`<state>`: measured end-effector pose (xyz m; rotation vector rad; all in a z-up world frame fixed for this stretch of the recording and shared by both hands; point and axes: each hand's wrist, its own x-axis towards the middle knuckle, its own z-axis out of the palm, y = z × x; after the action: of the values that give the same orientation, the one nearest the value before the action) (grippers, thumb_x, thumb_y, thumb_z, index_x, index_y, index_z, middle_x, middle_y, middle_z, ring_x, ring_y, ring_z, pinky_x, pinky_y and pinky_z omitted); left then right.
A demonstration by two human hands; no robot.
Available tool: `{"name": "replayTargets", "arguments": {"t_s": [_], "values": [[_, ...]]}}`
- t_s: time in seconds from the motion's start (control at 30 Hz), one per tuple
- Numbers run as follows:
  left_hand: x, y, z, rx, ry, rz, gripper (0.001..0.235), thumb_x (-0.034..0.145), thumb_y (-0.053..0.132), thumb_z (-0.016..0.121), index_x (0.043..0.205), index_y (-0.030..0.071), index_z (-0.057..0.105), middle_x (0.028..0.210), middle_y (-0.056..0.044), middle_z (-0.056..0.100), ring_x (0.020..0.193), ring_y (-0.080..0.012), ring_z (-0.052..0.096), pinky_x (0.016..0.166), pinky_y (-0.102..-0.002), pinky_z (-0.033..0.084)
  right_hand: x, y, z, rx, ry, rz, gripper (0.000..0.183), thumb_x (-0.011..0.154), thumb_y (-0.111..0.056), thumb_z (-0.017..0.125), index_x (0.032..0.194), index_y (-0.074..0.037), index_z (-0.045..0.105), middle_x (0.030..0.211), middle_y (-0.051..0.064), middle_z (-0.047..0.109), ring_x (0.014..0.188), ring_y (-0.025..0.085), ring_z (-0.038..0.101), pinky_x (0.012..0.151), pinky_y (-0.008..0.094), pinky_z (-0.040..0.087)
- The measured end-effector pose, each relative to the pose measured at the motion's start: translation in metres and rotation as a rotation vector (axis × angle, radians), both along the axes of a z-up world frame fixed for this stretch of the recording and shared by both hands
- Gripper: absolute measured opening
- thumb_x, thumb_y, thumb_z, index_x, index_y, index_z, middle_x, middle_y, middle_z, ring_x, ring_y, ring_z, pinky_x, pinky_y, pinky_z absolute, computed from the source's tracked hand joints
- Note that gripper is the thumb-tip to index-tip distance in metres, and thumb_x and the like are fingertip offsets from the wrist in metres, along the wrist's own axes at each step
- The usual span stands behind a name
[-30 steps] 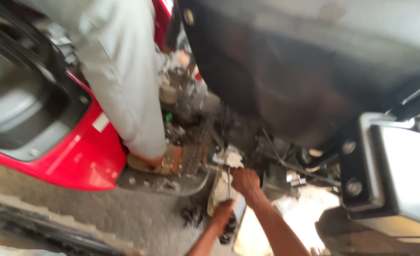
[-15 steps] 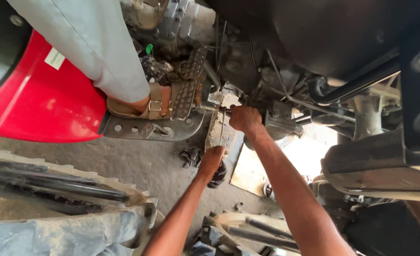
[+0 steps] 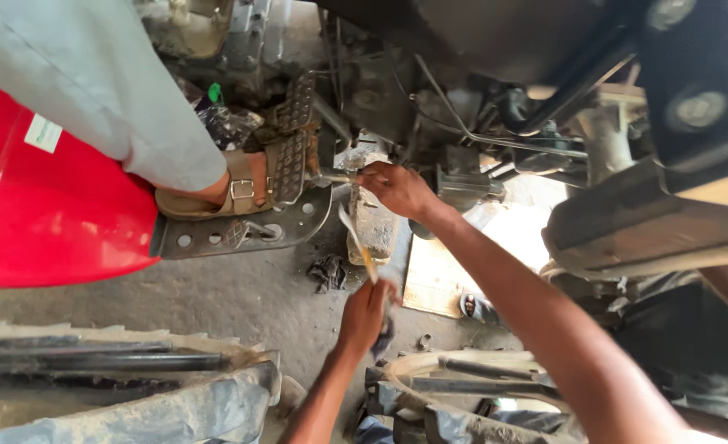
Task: The person performs maintenance on mechanical components of a large vehicle, using a wrench to loosen or tighten bolts and handling small mechanical parts and a cloth.
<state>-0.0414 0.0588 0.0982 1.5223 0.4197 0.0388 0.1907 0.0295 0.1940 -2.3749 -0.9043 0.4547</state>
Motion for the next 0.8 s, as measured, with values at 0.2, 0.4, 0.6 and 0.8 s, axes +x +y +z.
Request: {"name": "replayTargets", "arguments": {"t_s": [0.2,0.4,0.6,0.8], "values": [[0.09,-0.004,0.054,0.048,-0.176,-0.046,0.035,0.109,0.025,0.042,0.101,0.003,0.069,0.082,-0.01,0.079,0.047,-0.0209,0.05,0.048,-0.036,0.037,-0.039,-0.016,0.069,-0.099,0.243,0.032,0.044,0.096,-0.03,0.059,0.132,-0.005,0.057,0.103,0.021,0.08,0.092,0.028,0.079,0.086,0.045,0.061],[0.1,-0.036,0.066,0.081,-0.281,-0.321,0.025,0.102,0.026,0.054,0.107,0.005,0.066,0.084,-0.004,0.077,0.053,-0.0082,0.061,0.046,-0.029,0.045,-0.013,-0.057,0.071,-0.28,-0.902,0.21,0.055,0.075,-0.011,0.066,0.13,-0.006,0.061,0.125,0.016,0.069,0.11,0.032,0.065,0.093,0.05,0.051],[0.064,-0.011,0.046,-0.062,-0.081,-0.255,0.024,0.102,0.019,0.055,0.105,0.002,0.073,0.077,-0.005,0.076,0.058,-0.0054,0.058,0.051,-0.024,0.042,0.012,-0.098,0.04,-0.145,-0.742,-0.019,0.047,0.087,0.0,0.059,0.133,-0.004,0.067,0.108,0.016,0.068,0.106,0.035,0.064,0.097,0.046,0.05],[0.049,0.005,0.004,-0.122,-0.05,-0.186,0.024,0.101,0.016,0.053,0.103,0.0,0.071,0.076,-0.006,0.075,0.057,-0.0062,0.055,0.053,-0.025,0.042,0.024,-0.104,0.013,0.066,-0.676,-0.151,0.034,0.104,-0.01,0.057,0.135,0.001,0.064,0.125,0.02,0.067,0.114,0.038,0.061,0.101,0.048,0.048]]}}
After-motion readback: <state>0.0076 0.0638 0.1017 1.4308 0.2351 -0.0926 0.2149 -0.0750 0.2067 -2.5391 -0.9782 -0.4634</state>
